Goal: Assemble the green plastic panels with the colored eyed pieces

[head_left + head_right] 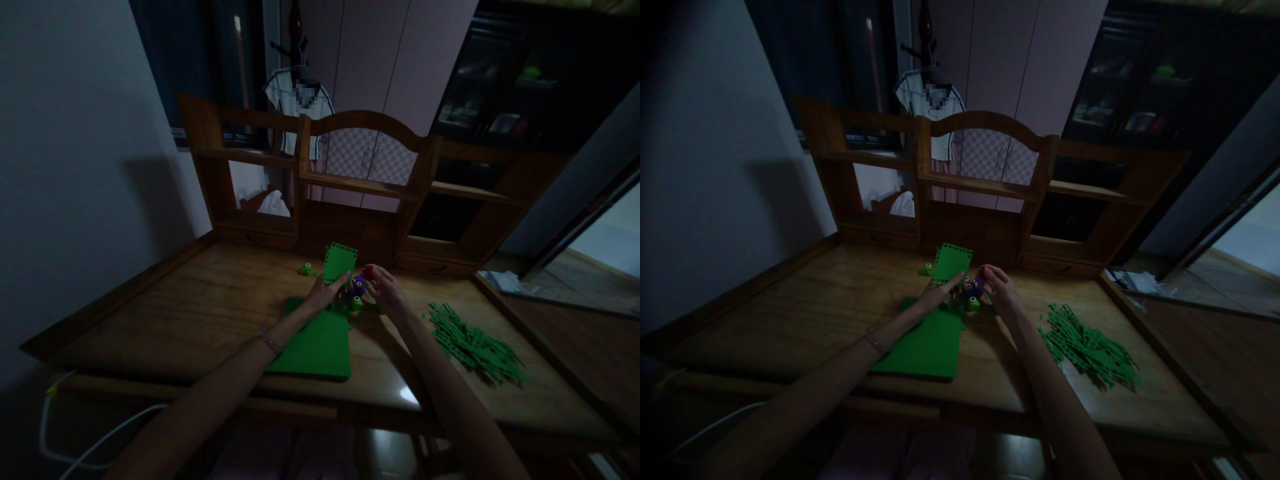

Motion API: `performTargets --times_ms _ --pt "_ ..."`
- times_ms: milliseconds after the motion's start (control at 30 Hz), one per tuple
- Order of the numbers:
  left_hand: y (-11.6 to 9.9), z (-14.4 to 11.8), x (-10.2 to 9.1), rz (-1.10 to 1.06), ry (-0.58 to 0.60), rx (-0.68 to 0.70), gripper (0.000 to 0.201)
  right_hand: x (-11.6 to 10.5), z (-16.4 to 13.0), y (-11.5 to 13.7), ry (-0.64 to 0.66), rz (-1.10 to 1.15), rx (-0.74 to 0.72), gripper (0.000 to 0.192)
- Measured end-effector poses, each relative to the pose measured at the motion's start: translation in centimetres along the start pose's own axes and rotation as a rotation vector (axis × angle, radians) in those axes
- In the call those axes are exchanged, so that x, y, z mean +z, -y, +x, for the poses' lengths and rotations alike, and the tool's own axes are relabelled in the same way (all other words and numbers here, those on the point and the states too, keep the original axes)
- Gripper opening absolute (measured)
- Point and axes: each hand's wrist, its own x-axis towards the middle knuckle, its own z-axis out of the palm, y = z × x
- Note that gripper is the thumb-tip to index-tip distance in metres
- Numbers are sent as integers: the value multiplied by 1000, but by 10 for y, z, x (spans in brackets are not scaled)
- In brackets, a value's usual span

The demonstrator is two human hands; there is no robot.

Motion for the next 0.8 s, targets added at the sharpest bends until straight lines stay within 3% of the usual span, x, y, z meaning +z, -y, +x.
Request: performTargets --times_ms 133,333,800 --pt "2 2 1 -37 -38 34 43 6 -5 2 -2 -150 -52 33" --pt "0 2 2 -46 45 53 45 9 -7 1 31 -319 -89 36" --pt "1 0 2 86 40 80 44 5 -3 -7 85 -219 -13 35"
